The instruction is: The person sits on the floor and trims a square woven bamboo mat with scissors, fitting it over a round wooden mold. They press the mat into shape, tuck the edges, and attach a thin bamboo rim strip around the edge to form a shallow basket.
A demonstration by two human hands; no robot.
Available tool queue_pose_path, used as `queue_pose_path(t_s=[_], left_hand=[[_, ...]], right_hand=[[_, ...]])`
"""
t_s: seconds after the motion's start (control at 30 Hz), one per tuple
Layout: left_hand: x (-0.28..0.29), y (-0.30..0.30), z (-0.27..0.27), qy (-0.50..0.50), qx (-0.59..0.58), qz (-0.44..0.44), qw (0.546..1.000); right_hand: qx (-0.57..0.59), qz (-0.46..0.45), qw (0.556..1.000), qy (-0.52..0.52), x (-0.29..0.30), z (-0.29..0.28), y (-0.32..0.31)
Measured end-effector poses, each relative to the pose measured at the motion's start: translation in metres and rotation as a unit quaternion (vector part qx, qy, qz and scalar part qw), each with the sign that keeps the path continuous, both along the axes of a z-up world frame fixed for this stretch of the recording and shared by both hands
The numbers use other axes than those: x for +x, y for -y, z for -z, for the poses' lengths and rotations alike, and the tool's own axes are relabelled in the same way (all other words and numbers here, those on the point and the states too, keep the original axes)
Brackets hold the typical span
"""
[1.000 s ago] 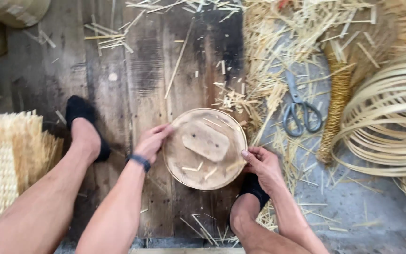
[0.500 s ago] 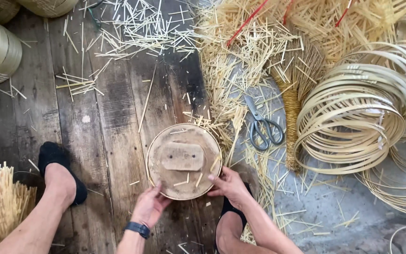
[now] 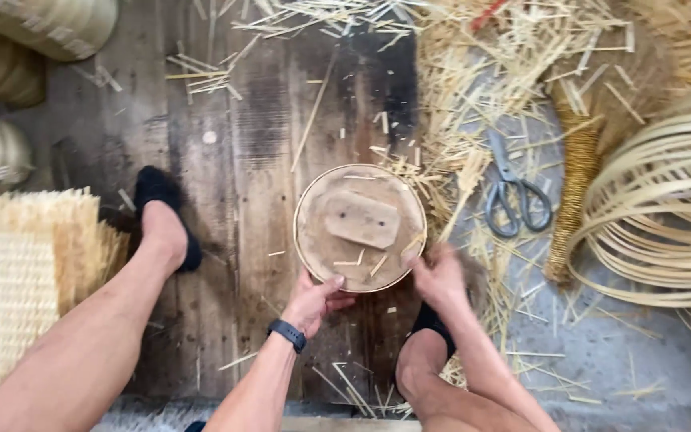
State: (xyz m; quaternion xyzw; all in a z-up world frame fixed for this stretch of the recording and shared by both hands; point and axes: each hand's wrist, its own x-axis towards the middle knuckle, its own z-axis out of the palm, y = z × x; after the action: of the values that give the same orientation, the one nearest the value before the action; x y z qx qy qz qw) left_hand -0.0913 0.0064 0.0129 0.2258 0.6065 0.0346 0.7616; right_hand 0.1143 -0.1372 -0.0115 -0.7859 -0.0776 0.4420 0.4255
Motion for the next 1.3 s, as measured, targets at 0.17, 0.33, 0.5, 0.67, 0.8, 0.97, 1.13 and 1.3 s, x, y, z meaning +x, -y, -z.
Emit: queue_pose_path(t_s=[0.17,0.33,0.5,0.67,0.8,0.97,1.13,1.3], left_hand=[[-0.003,-0.026,-0.023,0.006,0.397,0.207,0.894],[0.040,-0.046,-0.075,-0.065,0.443,0.378,0.810],[0.076,-0.057,-0.086,-0.067,0.401,0.303,0.862],[0.074,-0.061,-0.078,-0.017,0.488,0.247,0.837],[0.074,-0.061,-0.082,-0.051,0.450,0.247,0.857],[0.071,-0.067,-0.050,0.030,0.501,0.264,0.823],[0.059,-0.093,-0.062,-0.154,0.306,0.361,0.867],[-0.023,-0.113,0.035,-0.088,0.294,0.036,0.951]], right_hand=[[0.082,-0.187,0.951,0.234,0.013,-0.113,-0.061],[0.081,-0.143,0.961,0.223,0.002,-0.098,-0.064],[0.108,-0.153,0.931,0.313,-0.015,-0.113,-0.065],[0.164,-0.155,0.916,0.332,-0.006,-0.093,-0.056],[0.184,-0.156,0.911,0.334,0.003,-0.105,-0.058],[0.189,-0.194,0.881,0.387,-0.010,-0.102,-0.052],[0.259,-0.218,0.835,0.435,-0.004,-0.093,-0.041],[0.203,-0.067,0.929,0.303,0.018,-0.112,-0.007]])
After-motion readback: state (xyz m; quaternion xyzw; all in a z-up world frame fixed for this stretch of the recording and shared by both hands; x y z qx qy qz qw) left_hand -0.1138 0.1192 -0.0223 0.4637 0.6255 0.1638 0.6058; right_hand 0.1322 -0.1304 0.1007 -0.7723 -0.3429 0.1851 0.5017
